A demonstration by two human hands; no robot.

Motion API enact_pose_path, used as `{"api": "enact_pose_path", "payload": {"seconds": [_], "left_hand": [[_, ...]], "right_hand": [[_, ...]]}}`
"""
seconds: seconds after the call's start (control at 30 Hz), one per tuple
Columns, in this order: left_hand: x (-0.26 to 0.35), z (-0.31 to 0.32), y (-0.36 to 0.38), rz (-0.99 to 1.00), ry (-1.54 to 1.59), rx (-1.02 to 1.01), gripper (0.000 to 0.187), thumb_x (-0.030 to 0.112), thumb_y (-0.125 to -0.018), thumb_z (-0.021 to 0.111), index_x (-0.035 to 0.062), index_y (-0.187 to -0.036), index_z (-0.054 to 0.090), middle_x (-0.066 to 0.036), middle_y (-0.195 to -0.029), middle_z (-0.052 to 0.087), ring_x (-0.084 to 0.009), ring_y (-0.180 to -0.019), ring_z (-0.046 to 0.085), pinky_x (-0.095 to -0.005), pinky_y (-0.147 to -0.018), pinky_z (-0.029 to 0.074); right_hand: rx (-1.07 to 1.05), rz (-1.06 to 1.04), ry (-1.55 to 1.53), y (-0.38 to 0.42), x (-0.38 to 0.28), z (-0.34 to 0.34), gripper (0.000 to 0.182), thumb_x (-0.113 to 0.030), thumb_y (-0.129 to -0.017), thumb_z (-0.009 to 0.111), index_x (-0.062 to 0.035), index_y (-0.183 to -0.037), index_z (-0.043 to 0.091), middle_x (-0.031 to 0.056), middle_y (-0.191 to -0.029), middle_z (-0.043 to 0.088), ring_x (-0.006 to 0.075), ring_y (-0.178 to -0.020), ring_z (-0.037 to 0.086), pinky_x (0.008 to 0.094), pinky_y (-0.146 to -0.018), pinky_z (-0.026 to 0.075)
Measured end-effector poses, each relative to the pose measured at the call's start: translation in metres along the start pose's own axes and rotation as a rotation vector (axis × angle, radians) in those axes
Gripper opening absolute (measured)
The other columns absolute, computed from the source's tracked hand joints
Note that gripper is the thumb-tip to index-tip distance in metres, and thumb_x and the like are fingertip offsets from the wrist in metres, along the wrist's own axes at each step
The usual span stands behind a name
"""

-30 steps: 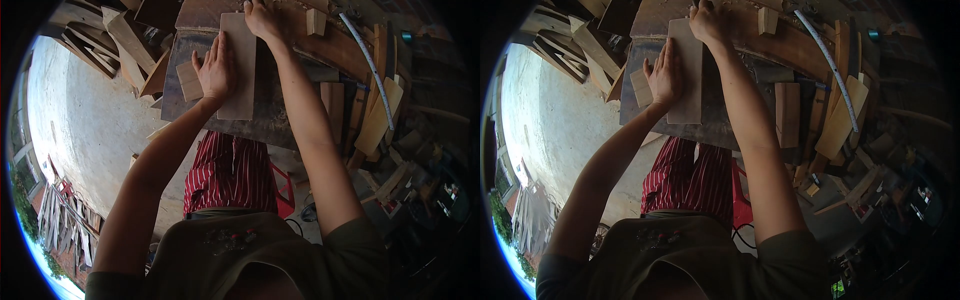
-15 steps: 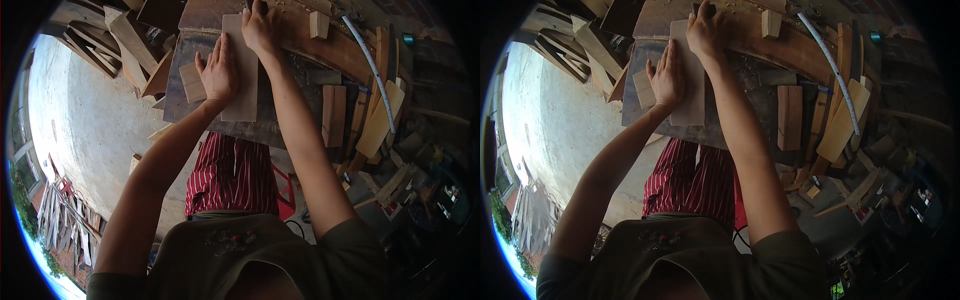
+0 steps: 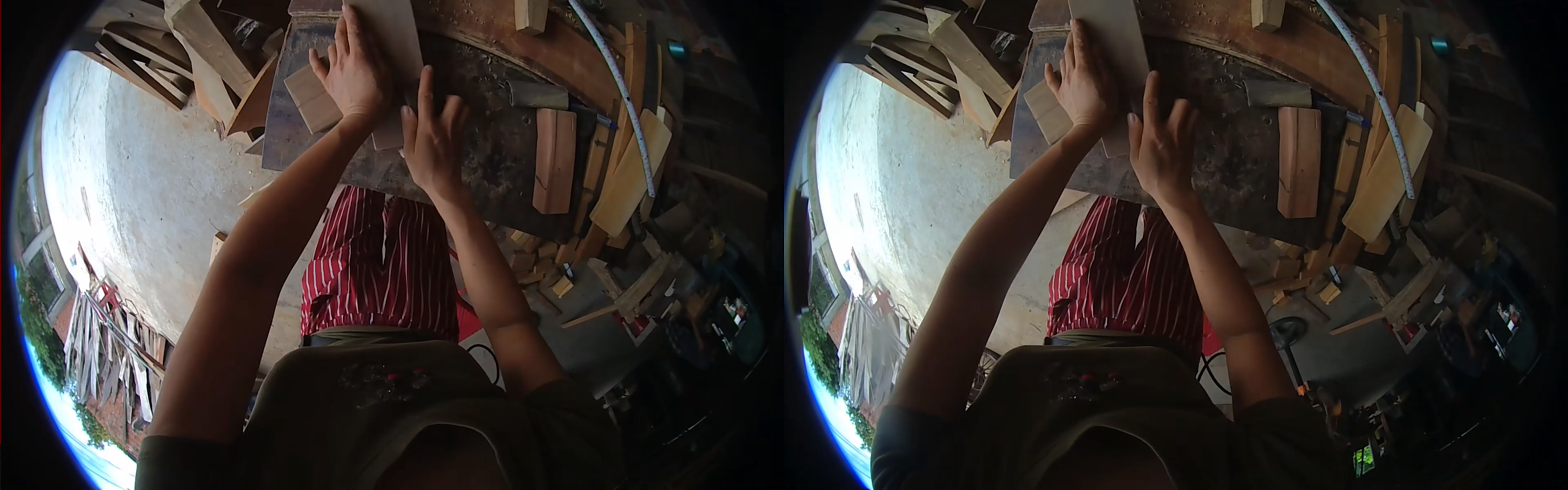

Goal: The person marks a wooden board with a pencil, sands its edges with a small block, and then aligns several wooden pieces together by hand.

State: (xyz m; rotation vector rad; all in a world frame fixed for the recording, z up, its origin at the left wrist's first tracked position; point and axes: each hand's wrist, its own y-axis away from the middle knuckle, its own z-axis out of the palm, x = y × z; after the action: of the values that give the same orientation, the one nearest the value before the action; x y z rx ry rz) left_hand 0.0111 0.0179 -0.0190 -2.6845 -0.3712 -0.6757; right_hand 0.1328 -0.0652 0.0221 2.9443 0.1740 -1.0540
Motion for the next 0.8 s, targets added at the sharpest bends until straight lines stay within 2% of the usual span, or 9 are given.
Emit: {"api": "enact_pose_path", "payload": {"seconds": [0.1, 0.23, 0.27, 0.43, 0.57, 0.63, 0.7, 0.77, 0.8], "left_hand": [[-0.009, 0.005, -0.006, -0.007, -0.081, -0.066, 0.059, 0.028, -0.100, 0.041, 0.0149, -0.155, 0.026, -0.007, -0.145, 0.050, -0.0278, -0.131, 0.047, -0.0533, -0.117, 0.012], [-0.009, 0.005, -0.011, 0.023, -0.208, -0.128, 0.057, 0.031, -0.100, 0.039, 0.0133, -0.154, 0.029, -0.007, -0.140, 0.054, -0.0285, -0.127, 0.049, -0.0506, -0.112, 0.020], [-0.011, 0.004, -0.007, 0.025, -0.214, -0.131, 0.057, 0.031, -0.100, 0.039, 0.0133, -0.154, 0.029, -0.007, -0.140, 0.054, -0.0285, -0.127, 0.049, -0.0506, -0.112, 0.020], [-0.003, 0.011, -0.025, -0.133, -0.108, -0.023, 0.059, 0.031, -0.098, 0.042, 0.0125, -0.152, 0.032, -0.009, -0.137, 0.055, -0.0298, -0.122, 0.054, -0.0508, -0.105, 0.027], [0.000, 0.008, -0.032, -0.112, -0.164, -0.096, 0.060, 0.031, -0.097, 0.042, 0.0099, -0.152, 0.031, -0.013, -0.138, 0.053, -0.0295, -0.122, 0.054, -0.0513, -0.102, 0.030], [-0.002, 0.011, -0.035, 0.002, -0.175, -0.082, 0.060, 0.031, -0.097, 0.042, 0.0089, -0.152, 0.030, -0.013, -0.139, 0.052, -0.0312, -0.124, 0.052, -0.0518, -0.103, 0.029], [-0.005, 0.021, -0.032, -0.013, -0.165, -0.034, 0.061, 0.031, -0.097, 0.043, 0.0073, -0.152, 0.029, -0.015, -0.139, 0.052, -0.0341, -0.127, 0.048, -0.0527, -0.106, 0.027], [-0.001, 0.030, -0.028, -0.092, -0.075, -0.011, 0.063, 0.034, -0.098, 0.043, 0.0050, -0.152, 0.028, -0.018, -0.137, 0.051, -0.0362, -0.129, 0.045, -0.0530, -0.109, 0.025], [0.003, 0.030, -0.028, -0.096, -0.109, 0.001, 0.066, 0.039, -0.098, 0.044, 0.0037, -0.152, 0.028, -0.019, -0.137, 0.051, -0.0361, -0.128, 0.046, -0.0528, -0.109, 0.024]], "right_hand": [[-0.023, 0.053, -0.561, -0.047, 0.032, 0.009, 0.058, -0.026, -0.103, 0.044, 0.0073, -0.149, 0.030, 0.0372, -0.124, 0.044, 0.0500, -0.110, 0.049, 0.0513, -0.100, 0.039], [0.096, -0.051, -0.246, 0.020, 0.033, 0.016, 0.059, -0.029, -0.106, 0.039, 0.0110, -0.148, 0.029, 0.0343, -0.125, 0.049, 0.0480, -0.104, 0.057, 0.0479, -0.099, 0.043], [-0.008, 0.142, -0.434, 0.040, 0.010, -0.004, 0.059, -0.030, -0.106, 0.037, 0.0116, -0.147, 0.029, 0.0326, -0.123, 0.052, 0.0458, -0.108, 0.056, 0.0479, -0.098, 0.043], [0.090, 0.053, -0.394, 0.010, 0.023, -0.001, 0.058, -0.030, -0.107, 0.035, 0.0117, -0.147, 0.031, 0.0325, -0.121, 0.054, 0.0416, -0.107, 0.058, 0.0456, -0.095, 0.045], [-0.070, 0.189, -0.582, 0.011, 0.022, -0.010, 0.059, -0.034, -0.107, 0.031, 0.0107, -0.146, 0.034, 0.0341, -0.130, 0.052, 0.0405, -0.120, 0.055, 0.0437, -0.101, 0.043], [0.141, 0.055, -0.610, 0.020, 0.029, 0.008, 0.062, -0.045, -0.106, 0.032, 0.0037, -0.143, 0.045, 0.0167, -0.100, 0.066, 0.0249, -0.093, 0.063, 0.0367, -0.090, 0.046], [-0.104, 0.322, -0.854, 0.022, 0.047, -0.015, 0.057, -0.054, -0.103, 0.036, -0.0039, -0.118, 0.058, 0.0036, -0.089, 0.058, 0.0115, -0.085, 0.054, 0.0288, -0.077, 0.044], [0.073, 0.412, -0.970, 0.011, 0.057, -0.020, 0.057, -0.053, -0.103, 0.036, -0.0038, -0.122, 0.058, 0.0042, -0.091, 0.057, 0.0121, -0.085, 0.054, 0.0287, -0.079, 0.043], [-0.007, 0.437, -0.924, 0.008, 0.066, -0.029, 0.064, -0.048, -0.106, 0.035, 0.0015, -0.146, 0.040, 0.0156, -0.122, 0.058, 0.0206, -0.101, 0.060, 0.0355, -0.093, 0.046]]}}
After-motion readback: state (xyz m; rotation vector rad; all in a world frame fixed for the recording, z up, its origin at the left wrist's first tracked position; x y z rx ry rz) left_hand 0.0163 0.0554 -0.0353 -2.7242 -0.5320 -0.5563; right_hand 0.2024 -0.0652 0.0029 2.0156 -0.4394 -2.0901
